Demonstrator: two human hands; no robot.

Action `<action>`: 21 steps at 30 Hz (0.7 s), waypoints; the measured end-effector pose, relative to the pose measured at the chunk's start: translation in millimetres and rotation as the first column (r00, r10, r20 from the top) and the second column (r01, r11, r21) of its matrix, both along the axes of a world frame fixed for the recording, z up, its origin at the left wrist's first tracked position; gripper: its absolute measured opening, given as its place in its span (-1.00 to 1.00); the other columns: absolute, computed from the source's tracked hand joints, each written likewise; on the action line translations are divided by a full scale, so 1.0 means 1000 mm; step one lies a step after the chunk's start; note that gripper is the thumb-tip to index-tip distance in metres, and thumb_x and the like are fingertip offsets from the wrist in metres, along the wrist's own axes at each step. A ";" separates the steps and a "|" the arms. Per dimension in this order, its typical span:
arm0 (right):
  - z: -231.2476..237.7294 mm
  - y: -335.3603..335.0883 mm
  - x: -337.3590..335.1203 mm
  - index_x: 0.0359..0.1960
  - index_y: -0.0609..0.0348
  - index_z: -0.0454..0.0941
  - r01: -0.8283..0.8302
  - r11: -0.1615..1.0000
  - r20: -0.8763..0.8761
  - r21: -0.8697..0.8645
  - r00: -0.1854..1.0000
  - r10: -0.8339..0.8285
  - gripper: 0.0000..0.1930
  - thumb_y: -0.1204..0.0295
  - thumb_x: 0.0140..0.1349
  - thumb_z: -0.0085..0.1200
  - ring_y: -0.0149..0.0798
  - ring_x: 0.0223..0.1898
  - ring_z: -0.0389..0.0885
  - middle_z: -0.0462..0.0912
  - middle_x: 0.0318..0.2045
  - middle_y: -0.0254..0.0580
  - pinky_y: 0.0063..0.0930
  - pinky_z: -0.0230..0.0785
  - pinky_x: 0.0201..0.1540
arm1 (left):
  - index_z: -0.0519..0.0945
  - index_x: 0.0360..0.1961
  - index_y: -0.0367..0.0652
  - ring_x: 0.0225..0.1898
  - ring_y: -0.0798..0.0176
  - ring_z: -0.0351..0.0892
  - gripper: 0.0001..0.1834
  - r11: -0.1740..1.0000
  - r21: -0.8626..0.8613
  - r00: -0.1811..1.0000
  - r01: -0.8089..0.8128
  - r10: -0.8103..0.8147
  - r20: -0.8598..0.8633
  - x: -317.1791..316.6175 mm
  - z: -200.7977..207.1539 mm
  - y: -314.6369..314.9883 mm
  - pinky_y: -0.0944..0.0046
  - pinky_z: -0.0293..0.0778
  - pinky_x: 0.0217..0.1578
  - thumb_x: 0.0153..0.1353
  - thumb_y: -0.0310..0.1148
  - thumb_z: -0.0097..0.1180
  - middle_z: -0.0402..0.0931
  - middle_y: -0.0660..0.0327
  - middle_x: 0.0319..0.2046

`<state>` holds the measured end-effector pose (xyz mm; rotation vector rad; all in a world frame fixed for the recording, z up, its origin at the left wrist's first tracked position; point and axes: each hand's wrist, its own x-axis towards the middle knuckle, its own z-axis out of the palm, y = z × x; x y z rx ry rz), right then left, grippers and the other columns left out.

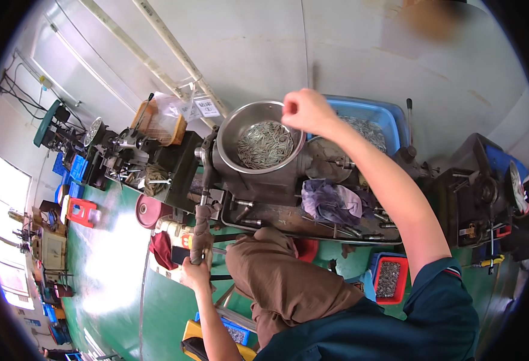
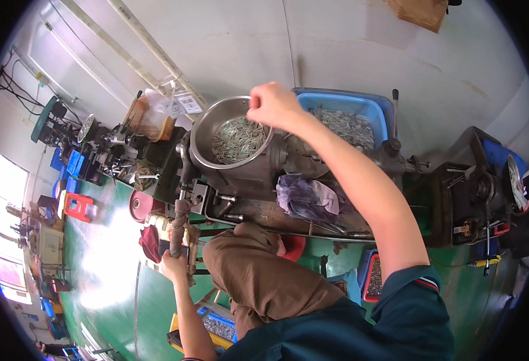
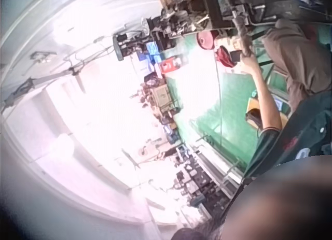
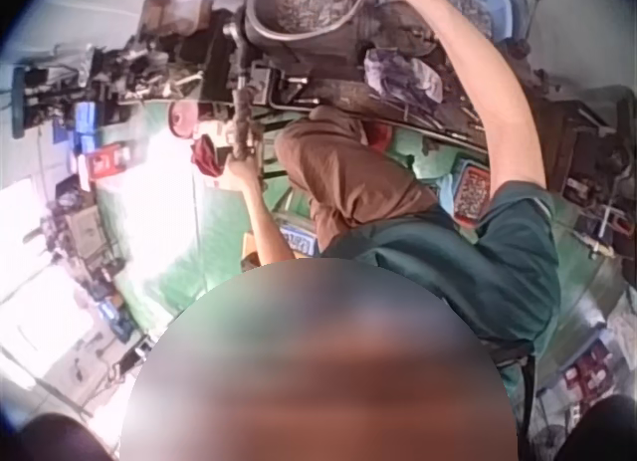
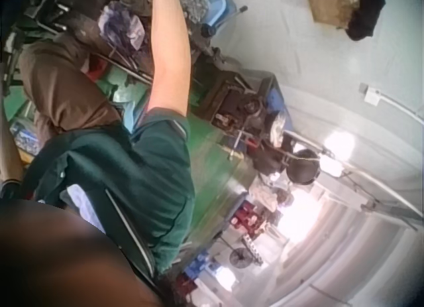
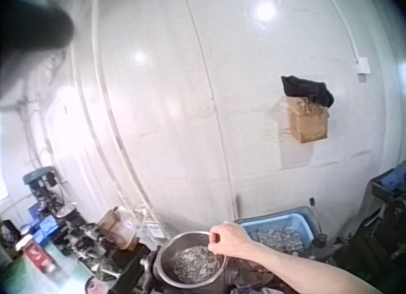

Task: The person operates a manual lathe to machine small metal components.

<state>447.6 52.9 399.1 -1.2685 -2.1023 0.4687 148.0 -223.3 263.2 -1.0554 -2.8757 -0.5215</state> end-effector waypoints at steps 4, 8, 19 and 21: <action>-0.026 0.007 0.060 -0.70 0.14 0.48 0.107 0.983 -0.062 -0.149 0.991 -0.117 -0.87 0.38 -0.33 0.07 -0.26 -0.59 0.49 0.52 -0.67 -0.24 -0.44 0.31 -0.51 | 0.49 -0.59 -0.21 -0.50 -0.09 0.46 -0.77 0.999 0.051 0.999 0.011 -0.009 -0.047 0.000 -0.001 0.001 0.03 0.34 -0.47 -0.25 -0.26 0.10 0.46 -0.03 -0.63; -0.081 -0.007 0.076 -0.60 0.22 0.51 0.044 0.920 -0.069 -0.389 0.995 -0.077 -0.87 0.53 -0.31 0.09 -0.43 -0.57 0.45 0.51 -0.66 -0.29 -0.56 0.29 -0.48 | 0.52 -0.47 -0.23 -0.47 -0.07 0.48 -0.70 0.999 -0.036 1.000 -0.015 0.014 -0.009 0.009 0.012 0.006 0.07 0.36 -0.43 -0.26 -0.25 0.11 0.48 -0.02 -0.58; -0.116 -0.021 0.066 -0.58 0.22 0.54 -0.008 0.888 -0.118 -0.460 0.992 -0.052 -0.84 0.52 -0.33 0.07 -0.39 -0.56 0.46 0.53 -0.64 -0.25 -0.55 0.30 -0.46 | 0.51 -0.48 -0.22 -0.48 -0.09 0.46 -0.73 1.000 -0.022 1.000 0.019 -0.019 0.006 0.006 0.003 0.003 0.07 0.35 -0.45 -0.29 -0.31 0.08 0.47 -0.01 -0.59; -0.118 -0.021 0.066 -0.59 0.21 0.53 -0.015 0.878 -0.135 -0.478 0.989 -0.057 -0.85 0.52 -0.32 0.07 -0.41 -0.57 0.46 0.53 -0.64 -0.27 -0.56 0.29 -0.46 | 0.49 -0.53 -0.22 -0.49 -0.09 0.46 -0.76 1.000 0.023 1.000 0.012 -0.011 -0.022 0.004 0.000 0.001 0.05 0.34 -0.48 -0.29 -0.33 0.07 0.47 -0.01 -0.61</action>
